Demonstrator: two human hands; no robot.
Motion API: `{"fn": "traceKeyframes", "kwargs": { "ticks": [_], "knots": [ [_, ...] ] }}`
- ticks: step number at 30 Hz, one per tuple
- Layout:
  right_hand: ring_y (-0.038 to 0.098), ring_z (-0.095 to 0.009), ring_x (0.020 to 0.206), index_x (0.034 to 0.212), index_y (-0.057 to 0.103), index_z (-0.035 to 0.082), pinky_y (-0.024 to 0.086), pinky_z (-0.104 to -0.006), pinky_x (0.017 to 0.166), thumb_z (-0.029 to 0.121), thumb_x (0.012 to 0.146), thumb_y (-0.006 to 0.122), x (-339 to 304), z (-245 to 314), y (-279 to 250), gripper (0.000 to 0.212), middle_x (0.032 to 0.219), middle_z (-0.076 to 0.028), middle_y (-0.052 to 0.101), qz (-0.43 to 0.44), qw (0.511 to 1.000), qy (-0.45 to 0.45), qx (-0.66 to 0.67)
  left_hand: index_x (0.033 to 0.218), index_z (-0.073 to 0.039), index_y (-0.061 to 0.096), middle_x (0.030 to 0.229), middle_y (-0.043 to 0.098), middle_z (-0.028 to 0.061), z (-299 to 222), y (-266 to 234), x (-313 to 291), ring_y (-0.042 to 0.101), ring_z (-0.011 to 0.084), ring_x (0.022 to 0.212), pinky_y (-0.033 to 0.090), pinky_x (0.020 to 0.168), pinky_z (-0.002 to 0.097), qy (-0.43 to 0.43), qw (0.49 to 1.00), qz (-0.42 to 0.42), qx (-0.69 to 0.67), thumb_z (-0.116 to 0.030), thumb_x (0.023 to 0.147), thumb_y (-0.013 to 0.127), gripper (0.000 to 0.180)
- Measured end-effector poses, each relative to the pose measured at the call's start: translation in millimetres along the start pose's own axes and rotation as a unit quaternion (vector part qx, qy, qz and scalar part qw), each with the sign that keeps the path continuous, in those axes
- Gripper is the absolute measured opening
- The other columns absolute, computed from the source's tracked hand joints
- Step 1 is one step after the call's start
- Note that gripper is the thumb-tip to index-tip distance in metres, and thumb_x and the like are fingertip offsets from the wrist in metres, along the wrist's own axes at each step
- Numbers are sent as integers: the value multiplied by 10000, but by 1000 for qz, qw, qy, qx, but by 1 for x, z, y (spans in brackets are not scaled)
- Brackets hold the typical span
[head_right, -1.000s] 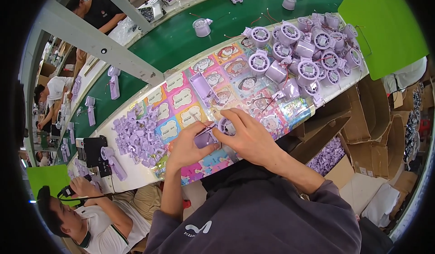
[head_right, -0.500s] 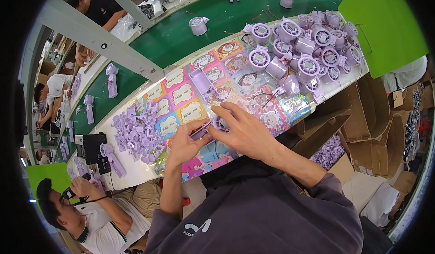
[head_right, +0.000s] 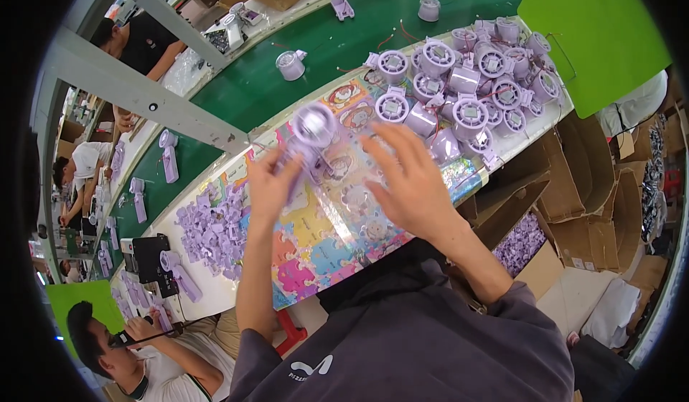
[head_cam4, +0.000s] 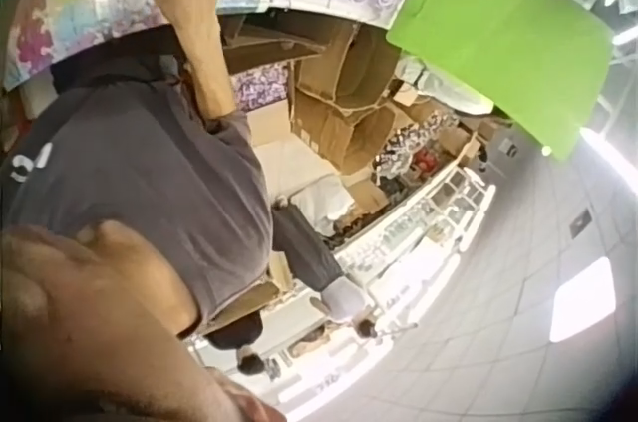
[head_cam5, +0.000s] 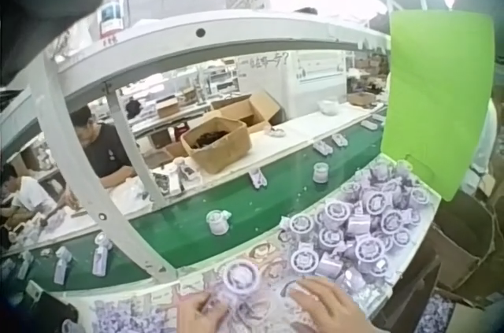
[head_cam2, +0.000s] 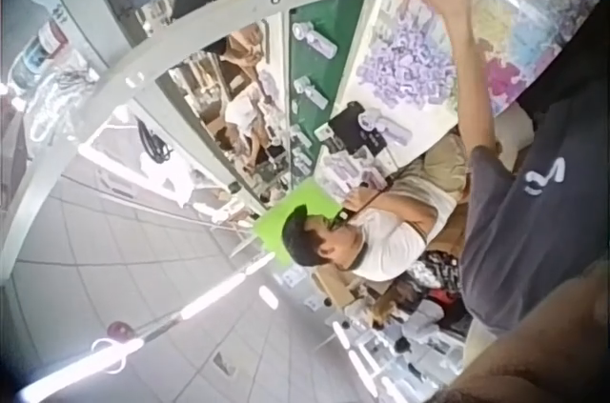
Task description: The person assembles handheld fans by connecting fan head units, handle casings, and joint pieces together by hand, then places the assembled parts onto the conveyor belt.
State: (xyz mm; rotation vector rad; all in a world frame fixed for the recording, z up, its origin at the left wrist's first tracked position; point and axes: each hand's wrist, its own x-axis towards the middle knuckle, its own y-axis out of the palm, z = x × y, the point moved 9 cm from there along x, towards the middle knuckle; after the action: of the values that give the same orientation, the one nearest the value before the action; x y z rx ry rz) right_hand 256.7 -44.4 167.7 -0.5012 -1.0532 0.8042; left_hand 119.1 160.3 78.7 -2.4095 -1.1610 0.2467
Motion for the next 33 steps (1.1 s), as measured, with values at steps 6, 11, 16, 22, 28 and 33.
{"fn": "traceKeyframes", "kwargs": {
  "ticks": [6, 11, 16, 22, 28, 33],
  "knots": [
    [558, -385, 1157, 1229, 605, 17, 484, -461, 984, 37, 741, 745, -57, -46, 21, 508, 1203, -163, 583, 35, 993, 104, -42, 1045, 9, 757, 924, 753, 188, 64, -64, 136, 707, 287, 825, 529, 764, 406, -75, 961, -257, 75, -329, 938, 679, 363],
    [583, -332, 1194, 1171, 656, 47, 478, -458, 1014, 90, 768, 718, -96, -43, 67, 410, 1245, -118, 611, 51, 994, 59, -73, 1007, 37, 759, 999, 746, 247, 134, -87, 197, 719, 407, 968, 539, 876, 477, -189, 918, -331, 106, -381, 914, 688, 435],
    [610, -285, 1179, 1149, 689, 70, 482, -447, 1015, 115, 739, 720, -99, -47, 70, 414, 1237, -97, 654, 25, 997, 61, -29, 1288, 51, 616, 1255, 601, 249, 128, -116, 195, 562, 428, 1185, 453, 1012, 456, -102, 860, -464, 185, -211, 862, 704, 507],
    [623, -271, 1122, 1089, 703, 91, 481, -420, 975, 78, 698, 707, -98, -51, 62, 391, 1183, -75, 675, 31, 996, 57, -57, 1302, -60, 559, 1262, 539, 210, -2, -19, 198, 520, 413, 1212, 411, 1045, 504, 243, 881, -297, 276, -116, 787, 696, 536],
    [570, -258, 1134, 1134, 699, 95, 428, -460, 1023, 157, 759, 733, -37, -48, 41, 382, 1115, -76, 639, -43, 979, 5, -198, 1375, -158, 518, 1285, 544, 186, 42, 5, 231, 640, 430, 1076, 538, 885, 510, 78, 932, -89, 344, -294, 854, 768, 593],
    [525, -395, 1219, 1340, 554, 2, 220, -560, 1217, 394, 796, 800, 28, -89, 43, 714, 1121, -185, 637, 48, 957, 110, -263, 1323, -166, 601, 1217, 598, 145, 2, 36, 192, 666, 384, 1044, 548, 884, 469, 150, 964, 4, 220, -307, 782, 826, 603]
  ]
}}
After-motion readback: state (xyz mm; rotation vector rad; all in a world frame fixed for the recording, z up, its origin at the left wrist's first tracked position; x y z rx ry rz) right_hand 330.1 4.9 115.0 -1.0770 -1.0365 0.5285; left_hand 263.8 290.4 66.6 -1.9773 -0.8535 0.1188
